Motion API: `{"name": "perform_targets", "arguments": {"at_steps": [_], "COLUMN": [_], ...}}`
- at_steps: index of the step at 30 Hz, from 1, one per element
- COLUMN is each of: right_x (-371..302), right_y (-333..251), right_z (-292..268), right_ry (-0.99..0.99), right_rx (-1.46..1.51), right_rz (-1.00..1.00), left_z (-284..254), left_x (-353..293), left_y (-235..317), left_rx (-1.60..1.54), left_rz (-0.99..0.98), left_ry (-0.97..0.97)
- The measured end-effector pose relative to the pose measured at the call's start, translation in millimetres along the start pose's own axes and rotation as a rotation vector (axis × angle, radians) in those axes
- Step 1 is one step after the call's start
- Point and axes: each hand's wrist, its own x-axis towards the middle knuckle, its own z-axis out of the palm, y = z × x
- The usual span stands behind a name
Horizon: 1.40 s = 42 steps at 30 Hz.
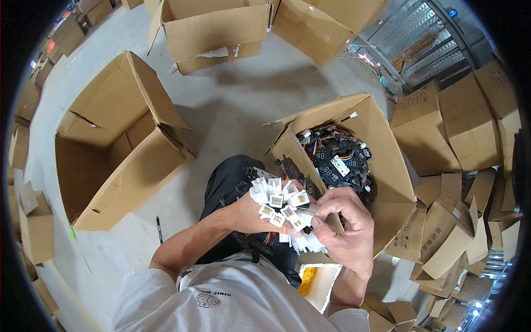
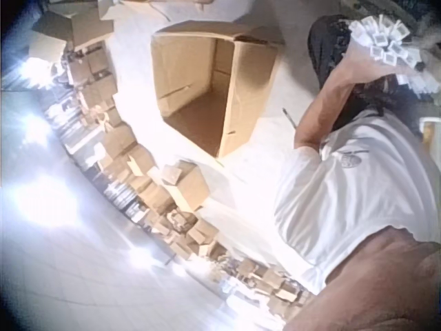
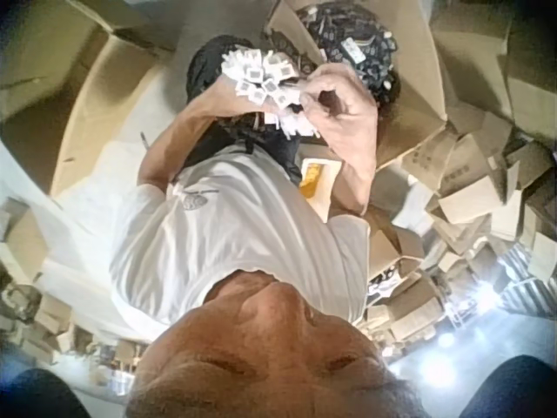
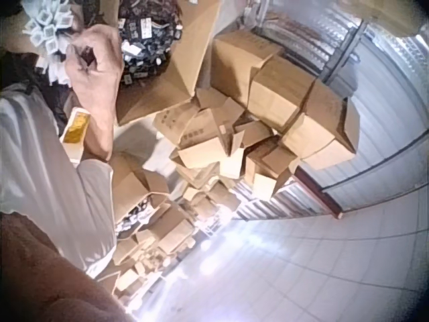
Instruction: The person bundles electronic wire harnesses by picking them from a cardboard box, gathering them together, securing each group with a rubber band, and placing the bundles into another box.
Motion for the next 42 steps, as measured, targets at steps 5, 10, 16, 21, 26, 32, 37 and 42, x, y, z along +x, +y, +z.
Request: {"name": "perform_targets", "arguments": {"at_steps": [5,10,16,21,26,32,37,42], "right_x": [16,13,6,20,17,16,21,17], "right_y": [-17,-17,-11,-36,-23,-31,-37,-36], "right_z": [3,4,-3,7,2,3,17,9], "right_ry": [-0.046,-0.093,-0.030,0.037,-0.114,-0.044,-0.127,-0.157], "right_rx": [-0.034,-0.082,-0.220,-0.124,-0.243,-0.288,-0.316,-0.301], "right_rz": [-0.189,-0.164,-0.182,-0.143,-0.151,-0.226,-0.199,-0.161], "left_z": [2,-3,5,5,1,11,8,15], "left_x": [-3,0,3,0,-4,-5,-6,-5], "left_y": [-5,-1,6,0,0,-8,-6,-1], "left_rx": [-0.036,-0.032,-0.316,-0.171,-0.130,-0.267,-0.237,-0.314], "left_rz": [0.008,0.032,-0.107,-0.069,0.010,-0.044,-0.023,-0.069], "left_ry": [0.012,0.002,0.036,-0.014,-0.009,-0.007,0.010,-0.017]}}
